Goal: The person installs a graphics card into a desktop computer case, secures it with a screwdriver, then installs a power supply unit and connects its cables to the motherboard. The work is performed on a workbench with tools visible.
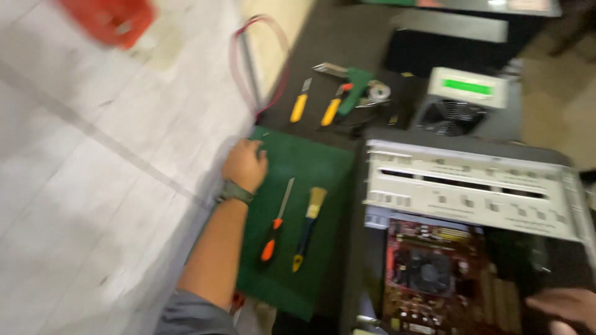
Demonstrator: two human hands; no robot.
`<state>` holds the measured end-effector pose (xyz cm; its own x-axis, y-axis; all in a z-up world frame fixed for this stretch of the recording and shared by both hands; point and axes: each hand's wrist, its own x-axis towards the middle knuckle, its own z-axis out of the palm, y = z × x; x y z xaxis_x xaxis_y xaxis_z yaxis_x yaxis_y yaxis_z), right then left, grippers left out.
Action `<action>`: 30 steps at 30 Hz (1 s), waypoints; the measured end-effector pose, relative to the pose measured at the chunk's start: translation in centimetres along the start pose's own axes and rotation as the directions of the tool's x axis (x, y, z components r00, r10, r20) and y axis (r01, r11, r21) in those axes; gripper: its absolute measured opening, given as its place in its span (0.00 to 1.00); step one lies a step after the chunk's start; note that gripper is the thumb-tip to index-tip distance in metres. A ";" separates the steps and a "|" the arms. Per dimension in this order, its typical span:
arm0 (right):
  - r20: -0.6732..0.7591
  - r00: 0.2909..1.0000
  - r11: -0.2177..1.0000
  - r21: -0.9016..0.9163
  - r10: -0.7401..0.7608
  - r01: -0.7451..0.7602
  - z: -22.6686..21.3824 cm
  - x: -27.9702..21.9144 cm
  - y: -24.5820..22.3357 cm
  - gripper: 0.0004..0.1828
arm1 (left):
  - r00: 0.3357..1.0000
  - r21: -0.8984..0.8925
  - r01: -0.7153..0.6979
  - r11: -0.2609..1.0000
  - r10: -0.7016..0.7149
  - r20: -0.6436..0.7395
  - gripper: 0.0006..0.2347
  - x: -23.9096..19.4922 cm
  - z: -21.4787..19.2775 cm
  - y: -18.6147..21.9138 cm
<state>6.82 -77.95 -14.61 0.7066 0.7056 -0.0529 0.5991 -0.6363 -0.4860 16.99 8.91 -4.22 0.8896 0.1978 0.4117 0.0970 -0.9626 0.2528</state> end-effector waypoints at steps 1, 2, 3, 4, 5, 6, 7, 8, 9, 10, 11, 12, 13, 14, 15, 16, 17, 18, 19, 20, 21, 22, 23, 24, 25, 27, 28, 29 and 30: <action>-0.017 1.000 1.000 0.005 0.012 -0.012 3.1 -0.1 -5.1 0.31 | 0.995 -0.078 -0.062 0.995 0.068 0.078 0.15 2.0 1.1 -0.6; -0.034 0.999 0.999 0.005 0.043 -0.043 1.6 6.2 -13.6 0.31 | 0.991 -0.094 -0.091 0.991 0.099 0.085 0.15 3.3 2.3 -1.2; -0.316 0.938 0.990 0.073 0.140 -0.123 -2.4 9.9 -24.0 0.23 | 0.988 -0.059 -0.093 0.994 0.100 0.122 0.15 4.7 3.6 -1.7; -0.559 0.795 0.972 0.155 0.235 -0.178 -7.2 10.1 -35.7 0.16 | 0.983 -0.018 -0.089 0.996 0.091 0.160 0.16 5.5 4.8 -2.5; -0.565 0.784 0.967 0.160 0.255 -0.200 -7.5 10.0 -36.8 0.16 | 0.979 -0.030 -0.109 0.994 0.113 0.169 0.16 5.7 5.1 -2.1; -0.536 0.765 0.934 0.212 0.358 -0.289 -7.9 10.2 -37.8 0.16 | 0.980 0.062 -0.095 0.993 0.083 0.179 0.13 6.1 5.3 -2.0; -0.501 0.735 0.889 0.263 0.457 -0.374 -8.3 10.6 -38.8 0.15 | 0.981 0.154 -0.082 0.985 0.053 0.185 0.12 6.4 5.4 -2.0; -0.503 0.728 0.884 0.267 0.467 -0.383 -8.6 10.5 -38.8 0.15 | 0.980 0.150 -0.093 0.984 0.063 0.191 0.12 6.5 5.3 -1.8; -0.493 0.759 0.905 0.254 0.426 -0.342 -8.9 10.4 -38.9 0.15 | 0.981 0.155 -0.078 0.985 0.049 0.186 0.11 6.7 5.1 -1.6; -0.478 0.790 0.922 0.242 0.384 -0.301 -9.2 10.3 -39.0 0.14 | 0.982 0.159 -0.060 0.985 0.030 0.186 0.11 6.5 5.1 -1.6; -0.474 0.787 0.918 0.247 0.394 -0.311 -9.4 10.2 -39.2 0.14 | 0.980 0.156 -0.067 0.986 0.036 0.196 0.11 6.4 4.6 -1.2; -0.462 0.793 0.916 0.253 0.396 -0.310 -9.5 10.2 -39.4 0.15 | 0.982 0.173 -0.053 0.984 0.020 0.186 0.10 6.1 4.2 -0.9; -0.451 0.799 0.915 0.259 0.398 -0.309 -9.6 10.2 -39.5 0.17 | 0.985 0.189 -0.039 0.981 0.005 0.175 0.09 5.9 3.7 -0.6; -0.448 0.797 0.911 0.265 0.405 -0.315 -9.6 10.1 -39.7 0.17 | 0.983 0.190 -0.045 0.981 0.010 0.183 0.09 5.9 3.8 -0.6; -0.465 0.796 0.919 0.259 0.388 -0.297 -9.6 10.1 -39.9 0.16 | 0.982 0.173 -0.052 0.984 0.018 0.191 0.08 5.9 3.8 -0.7; -0.485 0.797 0.931 0.248 0.359 -0.269 -9.9 10.6 -39.9 0.16 | 0.982 0.159 -0.051 0.986 0.021 0.188 0.08 6.3 3.4 -0.9; -0.486 0.798 0.932 0.248 0.356 -0.264 -9.1 10.0 -39.5 0.16 | 0.983 0.162 -0.050 0.985 0.019 0.185 0.08 5.8 3.0 -0.3; -0.520 0.790 0.943 0.236 0.326 -0.234 -8.5 10.0 -38.6 0.16 | 0.975 0.139 -0.025 0.990 -0.007 0.224 0.08 6.0 2.4 0.2; -0.553 0.779 0.953 0.223 0.295 -0.203 -7.9 9.9 -37.8 0.15 | 0.964 0.115 0.001 0.993 -0.032 0.263 0.09 6.1 1.7 0.8; -0.561 0.779 0.958 0.214 0.280 -0.190 -7.8 9.6 -37.4 0.15 | 0.969 0.116 0.006 0.993 -0.035 0.246 0.09 5.7 0.9 1.1; -0.509 0.795 0.944 0.185 0.330 -0.273 -7.7 9.3 -36.8 0.17 | 0.952 0.111 0.014 0.994 -0.048 0.303 0.09 5.2 0.2 1.4; -0.454 0.802 0.921 0.153 0.388 -0.359 -7.4 8.7 -36.4 0.19 | 0.929 0.105 0.020 0.994 -0.057 0.365 0.09 4.4 -0.3 1.9; -0.460 0.802 0.924 0.148 0.380 -0.353 -6.9 7.9 -34.6 0.19 | 0.933 0.104 0.022 0.994 -0.057 0.355 0.09 3.6 -0.6 1.8; -0.354 0.852 0.922 0.113 0.385 -0.370 -6.4 7.0 -33.0 0.21 | 0.931 0.100 -0.071 0.992 0.030 0.364 0.08 2.8 -0.9 1.7; -0.242 0.888 0.921 0.076 0.390 -0.383 -5.8 6.1 -31.3 0.24 | 0.921 0.095 -0.163 0.982 0.117 0.373 0.08 1.9 -1.2 1.6; 0.087 0.894 0.897 -0.007 0.440 -0.441 -3.8 5.7 -24.9 0.33 | 0.941 0.117 -0.246 0.962 0.208 0.268 0.08 0.3 -0.4 0.7; 0.410 0.784 0.878 -0.105 0.466 -0.468 -2.6 5.4 -21.9 0.45 | 0.940 0.145 -0.322 0.936 0.297 0.170 0.10 -0.7 0.0 0.1; 0.407 0.785 0.878 -0.102 0.466 -0.468 -2.0 4.9 -21.7 0.45 | 0.939 0.148 -0.325 0.934 0.300 0.169 0.10 -0.7 -0.3 0.1; 0.282 0.860 0.902 -0.045 0.424 -0.430 -1.4 4.4 -21.7 0.39 | 0.932 0.146 -0.343 0.928 0.317 0.177 0.11 -0.8 -0.6 0.0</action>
<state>-2.55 -61.54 -3.07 0.7559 0.4252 -0.4979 0.2535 -0.8912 -0.3762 16.01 8.86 -4.04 0.9388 -0.1533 0.3086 -0.1501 -0.9881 -0.0341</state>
